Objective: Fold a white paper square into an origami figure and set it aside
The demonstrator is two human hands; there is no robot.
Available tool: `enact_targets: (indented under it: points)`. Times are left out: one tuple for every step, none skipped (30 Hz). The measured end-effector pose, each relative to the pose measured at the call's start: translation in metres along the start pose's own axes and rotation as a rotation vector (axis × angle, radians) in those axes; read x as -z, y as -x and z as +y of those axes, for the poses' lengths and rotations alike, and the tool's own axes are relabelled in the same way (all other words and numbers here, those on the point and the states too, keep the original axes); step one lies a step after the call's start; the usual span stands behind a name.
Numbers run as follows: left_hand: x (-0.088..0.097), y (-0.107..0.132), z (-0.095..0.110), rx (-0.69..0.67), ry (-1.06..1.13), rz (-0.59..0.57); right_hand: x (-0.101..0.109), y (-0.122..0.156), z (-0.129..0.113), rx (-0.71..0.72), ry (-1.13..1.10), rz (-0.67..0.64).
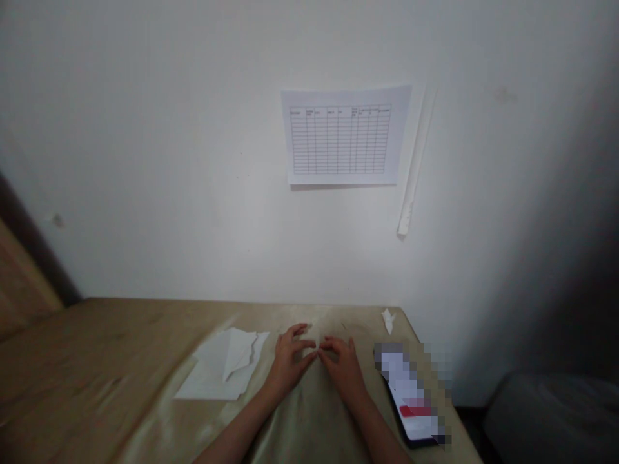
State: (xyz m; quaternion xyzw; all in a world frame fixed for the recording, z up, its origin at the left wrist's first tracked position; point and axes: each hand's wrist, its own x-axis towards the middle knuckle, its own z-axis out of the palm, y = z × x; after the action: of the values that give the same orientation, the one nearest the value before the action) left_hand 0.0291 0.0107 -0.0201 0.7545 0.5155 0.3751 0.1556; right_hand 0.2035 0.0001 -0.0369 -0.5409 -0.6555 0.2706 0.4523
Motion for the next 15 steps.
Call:
enact_targets:
  points:
    - [-0.0002,0.0003,-0.0001,0.004,-0.003,-0.006,-0.0001,-0.0003,0.0008,-0.003,-0.001,0.004]
    - [-0.0006,0.0006,-0.0005,0.007,-0.007,-0.009,-0.0003,-0.0005,0.0015,-0.005,-0.002,0.007]
    - [-0.0013,0.0009,-0.0010,0.007,-0.010,-0.011,-0.0005,-0.0007,0.0020,-0.007,-0.005,0.009]
    - [-0.0020,0.0011,-0.0016,0.006,-0.012,-0.012,-0.0007,-0.0009,0.0025,-0.007,-0.008,0.011]
    - [-0.0025,0.0013,-0.0022,0.002,-0.013,-0.013,-0.0009,-0.0011,0.0027,-0.006,-0.011,0.015]
    - [-0.0029,0.0013,-0.0026,-0.003,-0.013,-0.016,-0.0011,-0.0012,0.0028,-0.004,-0.014,0.020]
    - [-0.0029,0.0011,-0.0028,-0.005,-0.013,-0.020,-0.0013,-0.0013,0.0026,-0.001,-0.017,0.025]
    - [-0.0027,0.0009,-0.0027,-0.004,-0.014,-0.025,-0.0013,-0.0014,0.0023,0.002,-0.019,0.030]
    - [-0.0022,0.0007,-0.0024,-0.002,-0.015,-0.031,-0.0013,-0.0015,0.0019,0.005,-0.020,0.032]
    - [-0.0017,0.0004,-0.0021,0.000,-0.016,-0.036,-0.0012,-0.0015,0.0014,0.007,-0.023,0.034]
    - [-0.0012,0.0002,-0.0017,0.002,-0.016,-0.040,-0.0010,-0.0014,0.0007,0.006,-0.025,0.035]
    - [-0.0007,0.0000,-0.0016,0.003,-0.016,-0.043,-0.0008,-0.0012,0.0001,0.003,-0.027,0.038]
    - [-0.0004,-0.0001,-0.0016,0.004,-0.016,-0.046,-0.0006,-0.0010,-0.0005,0.000,-0.028,0.042]
    - [-0.0002,-0.0003,-0.0018,0.005,-0.017,-0.049,-0.0005,-0.0007,-0.0010,-0.004,-0.028,0.047]
    - [0.0000,-0.0005,-0.0021,0.006,-0.019,-0.053,-0.0004,-0.0004,-0.0014,-0.006,-0.029,0.053]
